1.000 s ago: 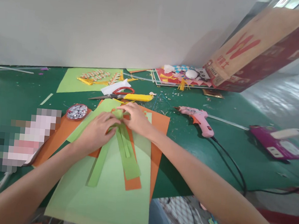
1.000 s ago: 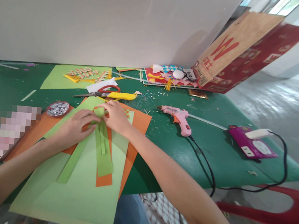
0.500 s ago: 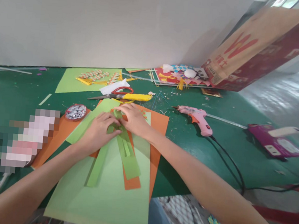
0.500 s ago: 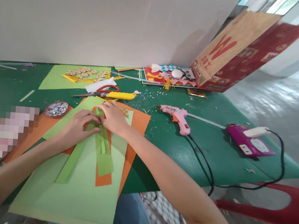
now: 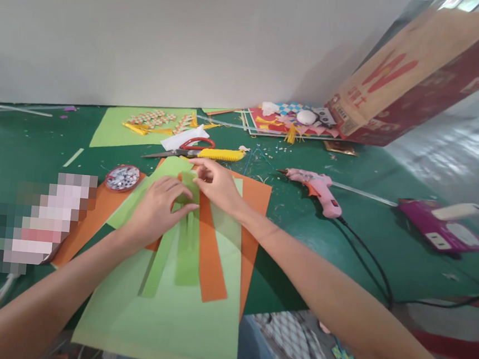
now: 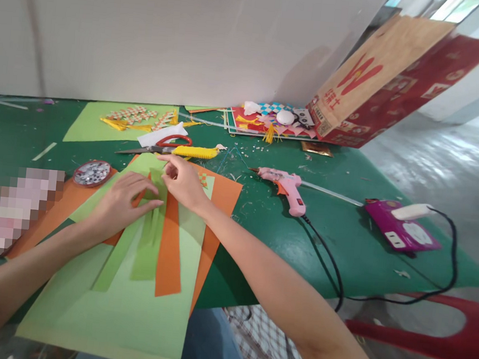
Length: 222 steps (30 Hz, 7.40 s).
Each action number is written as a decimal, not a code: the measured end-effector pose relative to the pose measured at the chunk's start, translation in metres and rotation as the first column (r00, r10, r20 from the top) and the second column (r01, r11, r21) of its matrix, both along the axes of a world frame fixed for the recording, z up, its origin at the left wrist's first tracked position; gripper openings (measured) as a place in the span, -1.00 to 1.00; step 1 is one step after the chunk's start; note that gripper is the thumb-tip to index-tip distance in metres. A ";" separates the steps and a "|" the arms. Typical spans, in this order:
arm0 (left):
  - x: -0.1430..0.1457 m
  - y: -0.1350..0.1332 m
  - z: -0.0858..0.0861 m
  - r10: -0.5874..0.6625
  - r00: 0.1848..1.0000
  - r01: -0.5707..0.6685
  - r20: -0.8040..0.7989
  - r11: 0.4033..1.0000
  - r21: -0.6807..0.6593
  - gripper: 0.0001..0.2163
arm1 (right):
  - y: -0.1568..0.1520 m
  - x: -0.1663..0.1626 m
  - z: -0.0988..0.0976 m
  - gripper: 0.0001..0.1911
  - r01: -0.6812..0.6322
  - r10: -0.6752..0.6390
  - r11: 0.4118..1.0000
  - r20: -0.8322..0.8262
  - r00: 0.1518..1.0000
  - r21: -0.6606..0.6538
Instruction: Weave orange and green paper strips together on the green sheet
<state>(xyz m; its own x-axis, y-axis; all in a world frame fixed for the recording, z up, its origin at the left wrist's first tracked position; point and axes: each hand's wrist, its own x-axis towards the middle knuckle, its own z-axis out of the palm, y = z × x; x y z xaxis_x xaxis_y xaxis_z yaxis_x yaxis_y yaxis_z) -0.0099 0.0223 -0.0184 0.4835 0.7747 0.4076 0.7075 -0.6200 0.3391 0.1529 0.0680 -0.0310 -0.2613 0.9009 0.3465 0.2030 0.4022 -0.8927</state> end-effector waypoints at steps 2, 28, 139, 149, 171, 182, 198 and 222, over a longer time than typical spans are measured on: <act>0.000 -0.001 0.001 0.049 0.998 -0.049 -0.027 0.999 0.007 -0.84 | -0.001 0.000 0.002 -0.58 0.009 -0.012 0.999 -0.068 0.998 -0.047; 0.005 -0.003 0.015 0.320 0.890 -0.152 0.324 0.880 -0.450 -0.82 | -0.001 0.002 0.008 -0.47 -0.031 0.004 0.992 -0.218 0.976 -0.121; 0.002 -0.005 0.009 0.243 0.888 0.003 0.390 0.846 -0.533 -0.89 | -0.014 0.026 0.034 -0.89 -0.225 0.206 0.974 0.344 0.916 0.016; 0.001 -0.004 0.009 0.242 0.898 0.001 0.367 0.833 -0.553 -0.93 | -0.022 0.016 0.029 -0.92 -0.288 0.236 0.953 0.372 0.898 0.092; 0.004 -0.008 0.017 0.116 0.926 0.111 0.360 0.826 -0.552 -0.79 | -0.013 0.036 0.044 -0.92 -0.420 0.512 0.706 0.002 0.859 -0.570; 0.005 -0.009 0.018 0.076 0.922 0.177 0.380 0.791 -0.586 -0.82 | -0.016 0.033 0.040 -0.95 -0.426 0.507 0.721 -0.004 0.862 -0.547; 0.008 -0.010 0.020 0.166 0.883 0.179 0.438 0.744 -0.643 -0.81 | -0.019 0.029 0.035 -0.96 -0.416 0.480 0.781 0.023 0.877 -0.466; 0.005 -0.007 0.019 0.178 0.838 0.200 0.516 0.780 -0.593 -0.79 | -0.022 0.018 0.027 -0.93 -0.314 0.300 0.898 -0.095 0.949 -0.309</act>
